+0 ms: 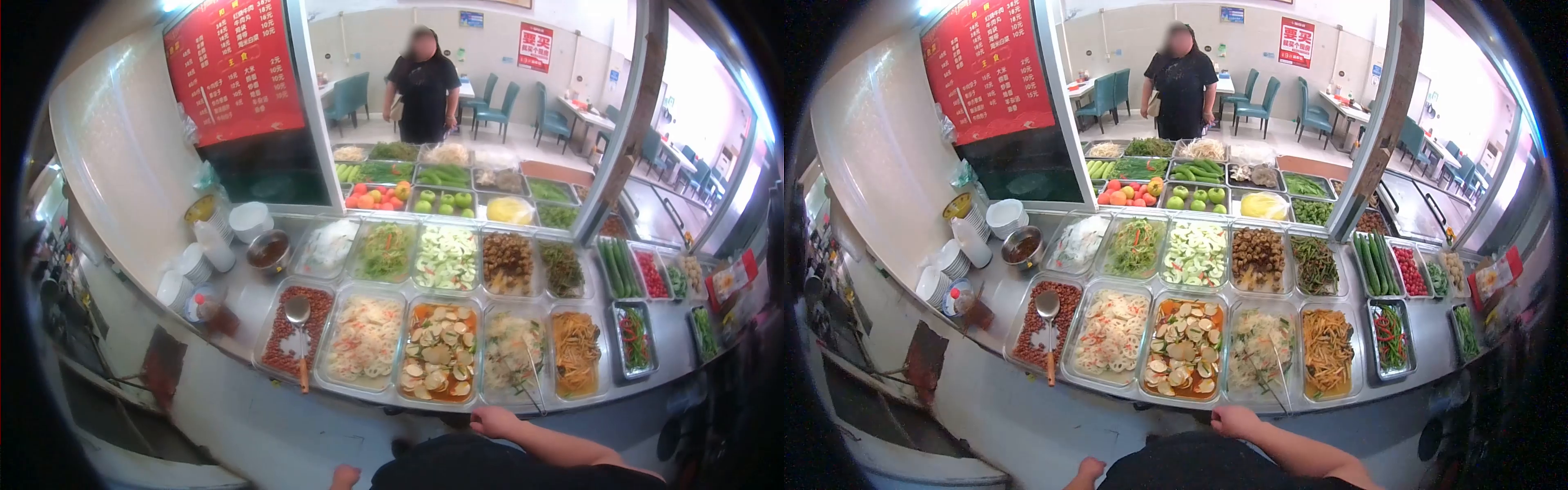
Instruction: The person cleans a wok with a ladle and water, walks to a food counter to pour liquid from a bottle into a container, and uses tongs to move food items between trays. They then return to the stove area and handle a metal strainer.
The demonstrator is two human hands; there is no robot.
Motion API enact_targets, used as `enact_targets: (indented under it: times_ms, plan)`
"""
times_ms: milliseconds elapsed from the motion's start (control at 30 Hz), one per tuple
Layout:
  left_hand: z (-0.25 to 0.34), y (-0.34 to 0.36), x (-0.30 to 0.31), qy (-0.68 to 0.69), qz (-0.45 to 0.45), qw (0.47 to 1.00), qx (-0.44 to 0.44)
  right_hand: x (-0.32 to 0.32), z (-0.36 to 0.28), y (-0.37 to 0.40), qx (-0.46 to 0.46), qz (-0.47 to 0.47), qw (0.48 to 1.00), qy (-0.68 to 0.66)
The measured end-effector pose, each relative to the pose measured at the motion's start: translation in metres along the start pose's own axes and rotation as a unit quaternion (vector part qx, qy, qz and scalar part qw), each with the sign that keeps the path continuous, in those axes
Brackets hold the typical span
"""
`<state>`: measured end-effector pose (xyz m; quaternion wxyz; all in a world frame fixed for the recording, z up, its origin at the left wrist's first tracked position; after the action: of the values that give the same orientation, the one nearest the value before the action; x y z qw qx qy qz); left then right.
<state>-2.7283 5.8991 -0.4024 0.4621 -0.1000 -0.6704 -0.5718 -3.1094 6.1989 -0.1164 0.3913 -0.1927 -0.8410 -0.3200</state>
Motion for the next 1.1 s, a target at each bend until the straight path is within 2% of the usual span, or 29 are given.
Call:
enact_targets:
  times_ms: [33,67,133,200,233,300,333,400,467,500,600,633,700,733,767,800,833,867,900,933,1000,1033,1100]
  plan:
    - [0.025,-0.01,0.019,0.038,-0.052,0.998,0.012,-0.002,-0.006,-0.002,0.0,-0.003,1.0,-0.003]
    - [0.063,0.021,0.088,0.185,-0.009,0.976,0.114,-0.002,-0.012,-0.005,0.001,-0.012,1.0,0.014]
    - [0.085,0.004,0.1,0.256,0.067,0.964,-0.02,-0.001,-0.022,-0.01,0.002,-0.019,0.999,0.032]
    - [0.103,0.011,0.136,0.318,0.057,0.944,-0.066,-0.006,-0.032,-0.01,0.014,-0.075,0.995,0.065]
    - [0.105,0.02,0.147,0.319,0.055,0.944,-0.066,-0.011,-0.033,-0.011,0.013,-0.076,0.995,0.065]
    - [0.1,0.031,0.163,0.35,0.13,0.928,-0.011,-0.025,-0.036,-0.016,0.023,-0.086,0.994,0.062]
    - [0.089,0.028,0.153,0.35,0.13,0.928,-0.012,-0.03,-0.039,-0.017,0.022,-0.086,0.994,0.062]
    - [0.051,0.023,0.123,0.329,0.118,0.935,0.059,-0.039,-0.045,-0.018,0.008,-0.086,0.995,0.052]
    - [0.014,0.04,0.107,0.249,0.086,0.96,0.097,-0.043,-0.052,-0.015,0.007,-0.08,0.995,0.05]
    - [-0.008,0.045,0.095,0.248,0.084,0.96,0.095,-0.045,-0.056,-0.014,0.007,-0.075,0.996,0.048]
    - [-0.076,0.053,0.032,0.097,-0.009,0.983,0.157,-0.049,-0.058,-0.005,0.003,-0.081,0.996,0.041]
    - [-0.084,0.058,0.025,0.097,-0.01,0.983,0.155,-0.05,-0.056,0.001,0.001,-0.081,0.996,0.041]
    - [-0.098,0.068,0.016,0.17,0.079,0.973,0.133,-0.052,-0.047,0.015,-0.037,-0.104,0.994,0.01]
    - [-0.108,0.065,0.008,0.17,0.079,0.973,0.133,-0.05,-0.043,0.022,-0.037,-0.105,0.994,0.01]
    - [-0.115,0.057,0.001,0.118,0.05,0.988,0.086,-0.051,-0.037,0.03,-0.065,-0.143,0.987,-0.018]
    - [-0.112,0.059,0.015,0.068,0.027,0.997,0.037,-0.05,-0.03,0.039,-0.094,-0.18,0.978,-0.046]
    - [-0.101,0.061,0.026,0.162,0.048,0.983,0.077,-0.047,-0.023,0.048,-0.095,-0.181,0.978,-0.045]
    - [-0.065,0.088,0.093,0.255,0.074,0.957,0.112,-0.048,-0.016,0.062,-0.143,-0.251,0.944,-0.161]
    - [-0.046,0.098,0.126,0.313,0.11,0.94,0.083,-0.048,-0.012,0.074,-0.189,-0.315,0.889,-0.273]
    - [-0.027,0.108,0.159,0.367,0.14,0.918,0.049,-0.05,-0.007,0.083,-0.19,-0.317,0.889,-0.27]
    - [-0.001,0.12,0.201,0.48,0.109,0.87,-0.036,-0.055,-0.006,0.097,-0.158,-0.318,0.826,-0.438]
    - [0.009,0.129,0.221,0.481,0.11,0.869,-0.035,-0.054,-0.009,0.098,-0.158,-0.319,0.827,-0.436]
    - [0.03,0.146,0.252,0.571,0.01,0.812,-0.123,-0.049,-0.016,0.095,-0.136,-0.262,0.852,-0.432]
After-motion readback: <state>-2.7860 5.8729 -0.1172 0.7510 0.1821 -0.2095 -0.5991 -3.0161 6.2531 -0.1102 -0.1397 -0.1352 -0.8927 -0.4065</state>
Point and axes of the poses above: each hand's wrist, its own y-axis away from the middle knuckle, its own x-axis out of the back of the hand, z = x × y, the point moved 2 cm from there along -y, towards the middle knuckle, and after that the axes turned 8 degrees about z, right-handed, at the moved point
